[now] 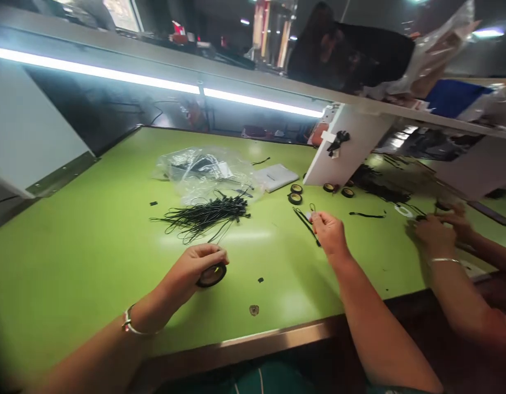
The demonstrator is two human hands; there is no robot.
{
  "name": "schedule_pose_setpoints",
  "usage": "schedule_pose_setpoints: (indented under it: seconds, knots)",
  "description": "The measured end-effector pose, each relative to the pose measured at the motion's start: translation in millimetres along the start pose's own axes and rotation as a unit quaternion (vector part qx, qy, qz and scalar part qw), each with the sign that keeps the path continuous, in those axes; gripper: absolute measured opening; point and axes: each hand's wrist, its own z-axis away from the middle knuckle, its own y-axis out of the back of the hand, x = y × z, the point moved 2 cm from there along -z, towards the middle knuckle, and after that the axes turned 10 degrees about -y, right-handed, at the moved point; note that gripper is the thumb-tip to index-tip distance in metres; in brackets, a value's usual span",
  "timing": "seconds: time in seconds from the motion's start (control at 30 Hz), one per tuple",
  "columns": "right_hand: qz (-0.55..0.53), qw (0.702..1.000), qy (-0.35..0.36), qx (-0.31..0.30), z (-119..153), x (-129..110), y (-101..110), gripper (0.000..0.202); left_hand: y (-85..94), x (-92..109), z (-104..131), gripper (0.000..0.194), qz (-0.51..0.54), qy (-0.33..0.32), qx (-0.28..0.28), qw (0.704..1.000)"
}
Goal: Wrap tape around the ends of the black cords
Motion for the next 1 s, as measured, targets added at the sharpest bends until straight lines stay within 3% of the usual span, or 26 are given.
schedule_pose_setpoints:
  seconds: [0.1,0.17,0.2,0.23,0.3,0.33,0.4,0.5,0.57,0.8,0.9,1.0]
  knots:
    - [0.176,0.980,0.060,0.073,-18.7,-1.3,-4.6,0.029,-0.5,-9.2,-0.6,0.034,-0.061,0.016,-0.042,0.997]
    - [0.185,0.975,0.097,0.074,-11.3,-16.4,-17.6,0.039,2.0,-14.8,-2.4,0.035,-0.106,0.011,-0.039,0.994]
    - [0.164,0.978,0.124,0.045,-0.8,-28.5,-27.5,0.039,3.6,-16.4,-3.7,0.035,-0.128,0.000,-0.031,0.991]
    - [0.122,0.982,0.146,-0.023,13.2,-42.2,-39.5,0.035,5.2,-17.0,-5.0,0.034,-0.150,-0.016,-0.018,0.988]
    - [0.047,0.960,0.169,-0.218,47.8,-70.7,-66.7,0.027,8.1,-15.9,-7.3,0.031,-0.195,-0.053,0.012,0.979]
    - [0.031,0.942,0.171,-0.287,64.7,-83.2,-78.5,0.024,9.2,-14.4,-8.1,0.029,-0.218,-0.076,0.027,0.972]
    - [0.034,0.925,0.180,-0.332,90.1,-101.3,-95.7,0.019,10.5,-10.2,-8.7,0.022,-0.265,-0.138,0.056,0.953]
    - [0.055,0.925,0.170,-0.337,103.6,-108.8,-108.8,0.018,10.9,-5.4,-6.9,0.020,-0.328,-0.214,0.091,0.916]
    - [0.045,0.921,0.149,-0.356,102.5,-106.5,-111.9,0.022,10.2,-4.6,-5.2,0.027,-0.361,-0.228,0.093,0.899]
    - [-0.013,0.900,0.122,-0.419,90.9,-99.7,-115.3,0.029,4.9,3.5,-4.7,0.035,-0.373,-0.258,0.043,0.890]
    - [0.010,0.913,0.180,-0.366,86.3,-96.3,-116.9,0.028,6.1,9.3,-7.7,0.026,-0.346,-0.234,0.024,0.908]
    - [0.065,0.908,0.302,-0.284,85.2,-96.3,-116.5,0.024,11.4,9.5,-10.5,0.027,-0.264,-0.132,-0.001,0.955]
